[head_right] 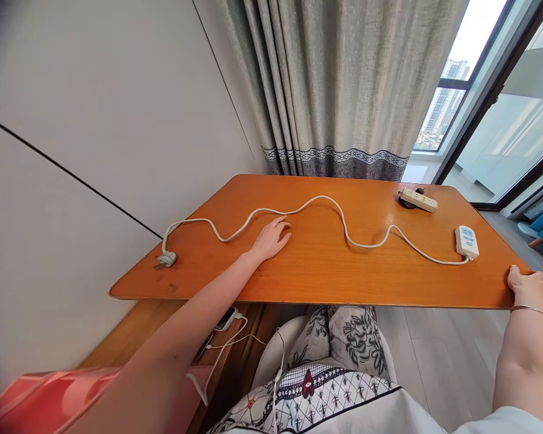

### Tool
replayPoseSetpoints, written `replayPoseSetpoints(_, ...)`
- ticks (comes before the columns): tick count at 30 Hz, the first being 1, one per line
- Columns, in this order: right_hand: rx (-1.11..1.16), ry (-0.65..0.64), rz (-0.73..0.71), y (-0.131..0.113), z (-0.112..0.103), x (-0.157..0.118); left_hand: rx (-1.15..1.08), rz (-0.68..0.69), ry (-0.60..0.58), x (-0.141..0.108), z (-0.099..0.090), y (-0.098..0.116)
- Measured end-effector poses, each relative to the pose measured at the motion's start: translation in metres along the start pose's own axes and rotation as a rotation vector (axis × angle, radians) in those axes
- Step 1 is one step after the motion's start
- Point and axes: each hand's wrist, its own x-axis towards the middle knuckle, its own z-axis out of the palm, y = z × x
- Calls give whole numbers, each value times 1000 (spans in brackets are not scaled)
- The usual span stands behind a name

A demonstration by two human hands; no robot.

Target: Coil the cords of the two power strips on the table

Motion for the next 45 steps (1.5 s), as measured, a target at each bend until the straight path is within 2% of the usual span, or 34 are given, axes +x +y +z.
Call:
replayPoseSetpoints(2,64,-33,188,-2,-4,-5,-16,3,1,-1,0,0)
replayPoseSetpoints(3,96,-34,236,-3,-5,-9,-23,6,5,-2,1,0)
replayPoseSetpoints(8,136,13,212,-5,-10,-23,-32,6,13,-6,1,-3)
replayPoseSetpoints(13,128,-12,233,-5,-14,-20,-44,-9,15,-7,0,-3)
replayPoseSetpoints(16,108,-33,220,-19,-20,-21,-55,-7,-7,-6,-1,-2)
replayPoseSetpoints(18,86,22,89,-42,-24,-27,-61,-9,-23,-5,-1,-1)
replayPoseSetpoints(21,26,233,-287,-98,-27,-40,-66,-11,-35,-4,-2,-1)
replayPoseSetpoints(23,-32,221,-544,-143,-26,-46,-66,-4,-32,-5,-2,-2)
replayPoseSetpoints(24,-36,204,-619,-167,-24,-48,-64,0,-25,-5,-2,-2)
replayPoseSetpoints(28,-44,139,-797,-248,-11,-47,-59,14,-12,-6,-1,-3)
replayPoseSetpoints(31,-72,80,-848,-288,-2,-44,-59,23,-30,-7,-1,-3)
replayPoseSetpoints(35,-87,11,-833,-314,3,-40,-57,27,-53,-7,-3,-2)
replayPoseSetpoints(40,-95,-50,-803,-324,1,-39,-72,44,-62,-8,-4,-2)
replayPoseSetpoints(43,-46,-40,-868,-330,-8,-53,-105,52,-35,-6,-3,2)
replayPoseSetpoints(45,4,-11,-940,-337,-17,-72,-152,71,1,-3,-3,11)
